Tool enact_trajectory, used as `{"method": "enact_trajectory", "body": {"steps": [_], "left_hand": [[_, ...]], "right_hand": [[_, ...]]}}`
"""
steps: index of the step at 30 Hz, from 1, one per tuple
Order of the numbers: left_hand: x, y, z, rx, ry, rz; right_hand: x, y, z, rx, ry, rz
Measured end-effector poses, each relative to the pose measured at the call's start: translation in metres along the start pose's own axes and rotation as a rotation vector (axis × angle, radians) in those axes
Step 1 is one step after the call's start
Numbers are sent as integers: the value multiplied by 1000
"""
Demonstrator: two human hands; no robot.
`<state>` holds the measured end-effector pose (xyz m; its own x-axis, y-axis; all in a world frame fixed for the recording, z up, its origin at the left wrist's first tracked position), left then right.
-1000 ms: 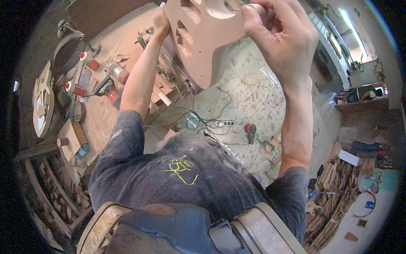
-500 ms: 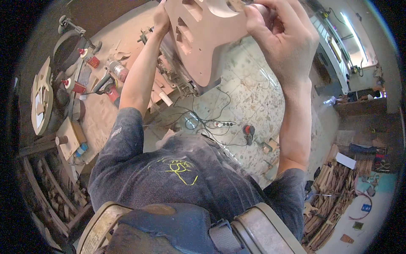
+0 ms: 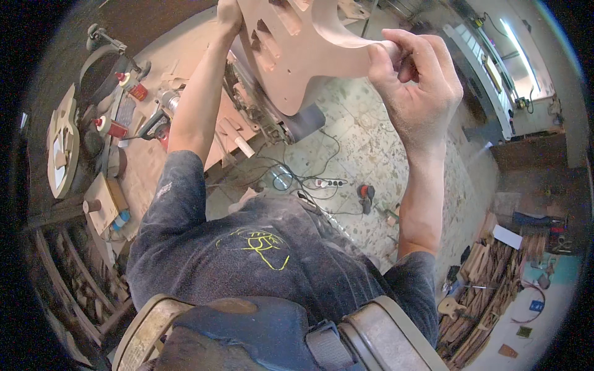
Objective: The person sands the edges of a wooden guitar body using a belt sander, turning the body to reach different sections.
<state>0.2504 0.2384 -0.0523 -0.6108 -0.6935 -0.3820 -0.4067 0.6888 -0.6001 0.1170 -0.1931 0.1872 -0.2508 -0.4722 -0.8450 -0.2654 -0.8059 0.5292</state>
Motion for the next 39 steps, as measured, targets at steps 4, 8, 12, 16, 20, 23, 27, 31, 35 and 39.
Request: {"method": "enact_trajectory", "body": {"steps": [4,8,12,16,20,23,27,31,35,39], "left_hand": [[5,0,3,37,24,-12],[21,-6,23,42,66,-22],[36,-8,37,61,86,-30],[31,-29,40,230,157,44],[30,-30,36,361,211,93],[31,-35,35,428,240,124],[30,-41,41,509,292,195],[22,-34,30,454,245,127],[15,-42,7,387,186,61],[-15,11,-6,-43,-62,-10]], "right_hand": [[-12,-7,6,8,27,3],[-27,-9,9,22,27,7],[-34,-16,11,77,54,60],[-33,-12,9,89,44,75],[-28,-17,5,55,36,57],[-24,-14,5,50,41,32],[-24,-14,0,62,27,18],[-20,-11,-1,45,38,-9],[-14,-12,-6,24,1,-4],[-6,-15,-2,-7,-38,1]]}}
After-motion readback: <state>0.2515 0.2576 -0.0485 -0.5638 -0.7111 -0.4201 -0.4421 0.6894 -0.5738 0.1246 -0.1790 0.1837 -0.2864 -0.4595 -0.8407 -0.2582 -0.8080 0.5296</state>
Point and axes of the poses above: each hand's wrist, its own x-axis away from the middle knuckle, its own y-axis out of the back of the hand, z = x × y, the point moved 10 cm from there along -x, towards the middle knuckle, and after that the axes turned 9 degrees about x, right-handed, at the moved point
